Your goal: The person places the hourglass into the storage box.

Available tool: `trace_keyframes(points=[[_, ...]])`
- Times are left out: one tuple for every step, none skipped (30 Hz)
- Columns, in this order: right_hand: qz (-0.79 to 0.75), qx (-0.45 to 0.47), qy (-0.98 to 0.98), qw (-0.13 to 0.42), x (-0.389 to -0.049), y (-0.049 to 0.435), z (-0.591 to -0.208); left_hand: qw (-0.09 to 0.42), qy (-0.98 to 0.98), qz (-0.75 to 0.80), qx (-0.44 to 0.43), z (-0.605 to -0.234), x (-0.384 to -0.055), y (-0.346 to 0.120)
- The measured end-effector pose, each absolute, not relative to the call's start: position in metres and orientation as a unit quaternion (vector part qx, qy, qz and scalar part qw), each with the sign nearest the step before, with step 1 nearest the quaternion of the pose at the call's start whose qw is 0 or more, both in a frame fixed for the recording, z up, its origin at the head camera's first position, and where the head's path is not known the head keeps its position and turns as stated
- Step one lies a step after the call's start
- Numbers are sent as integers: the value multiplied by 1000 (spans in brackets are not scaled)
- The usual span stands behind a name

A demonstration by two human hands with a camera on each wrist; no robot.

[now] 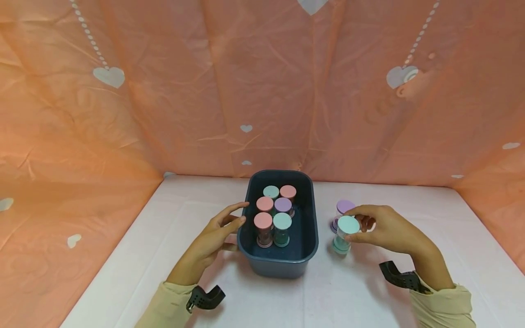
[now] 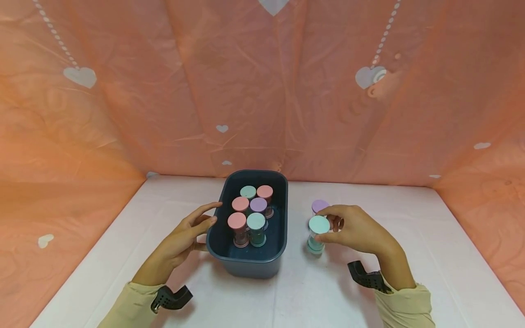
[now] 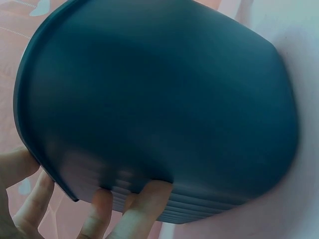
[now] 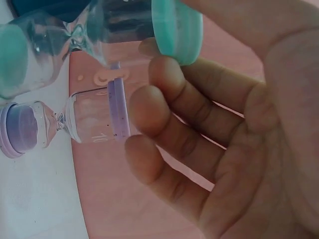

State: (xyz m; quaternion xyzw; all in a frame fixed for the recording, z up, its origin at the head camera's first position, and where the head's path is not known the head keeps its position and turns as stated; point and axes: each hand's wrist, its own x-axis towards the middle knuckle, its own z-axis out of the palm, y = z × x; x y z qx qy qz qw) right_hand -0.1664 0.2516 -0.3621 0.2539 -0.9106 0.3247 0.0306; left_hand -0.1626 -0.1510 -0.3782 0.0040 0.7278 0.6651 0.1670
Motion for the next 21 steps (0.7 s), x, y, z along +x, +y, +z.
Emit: trace_keyframes(points=[[327, 257, -909, 35, -166, 252, -362, 168, 729, 664, 5, -378, -163, -151], [328, 259, -908, 40, -166, 252, -362, 168, 729, 664, 5, -378, -163, -151], [331, 257, -907, 45, -166, 252, -362, 169, 730, 662, 6, -378, -163, -151], [335, 256, -906, 48, -166, 252, -361, 169, 729, 663, 6, -378, -163, -151], [338, 256, -904, 52, -166, 252, -361, 170, 730, 662, 7, -378, -163, -152], [342, 255, -903, 55, -165, 252, -360, 170, 730, 662, 8, -378, -162, -152], [346, 253, -902, 59, -165, 252, -359, 170, 730, 661, 9, -378, -162, -152], [350, 251, -900, 62, -165, 252, -358, 170, 730, 662, 10, -378, -162, -152], [358, 247, -898, 65, -164, 252, -357, 170, 730, 662, 11, -377, -162, -152], [365, 246, -895, 68, -164, 251, -355, 170, 730, 662, 11, -377, -162, -152], [371, 245, -893, 72, -164, 251, -355, 170, 730, 662, 11, -377, -162, -152], [379, 242, -890, 77, -164, 251, -354, 170, 730, 662, 11, -377, -162, -152], [385, 242, -887, 83, -163, 251, -353, 170, 729, 663, 11, -377, -162, -152], [392, 243, -883, 88, -163, 251, -353, 170, 728, 664, 11, -377, -162, -152], [397, 243, -880, 95, -163, 250, -352, 170, 728, 664, 11, -377, -162, -152], [400, 244, -877, 102, -163, 250, -352, 171, 727, 665, 11, -377, -162, -152], [403, 244, -876, 109, -163, 249, -352, 171, 726, 666, 12, -377, -162, -152], [405, 243, -874, 115, -162, 249, -351, 171, 726, 666, 12, -377, -162, -152], [406, 243, -873, 121, -162, 249, -351, 171, 726, 666, 13, -377, -162, -152], [407, 244, -871, 129, -162, 249, -351, 171, 726, 666, 14, -377, -162, -152], [408, 242, -870, 134, -162, 248, -351, 171, 726, 666, 16, -377, -162, -152]])
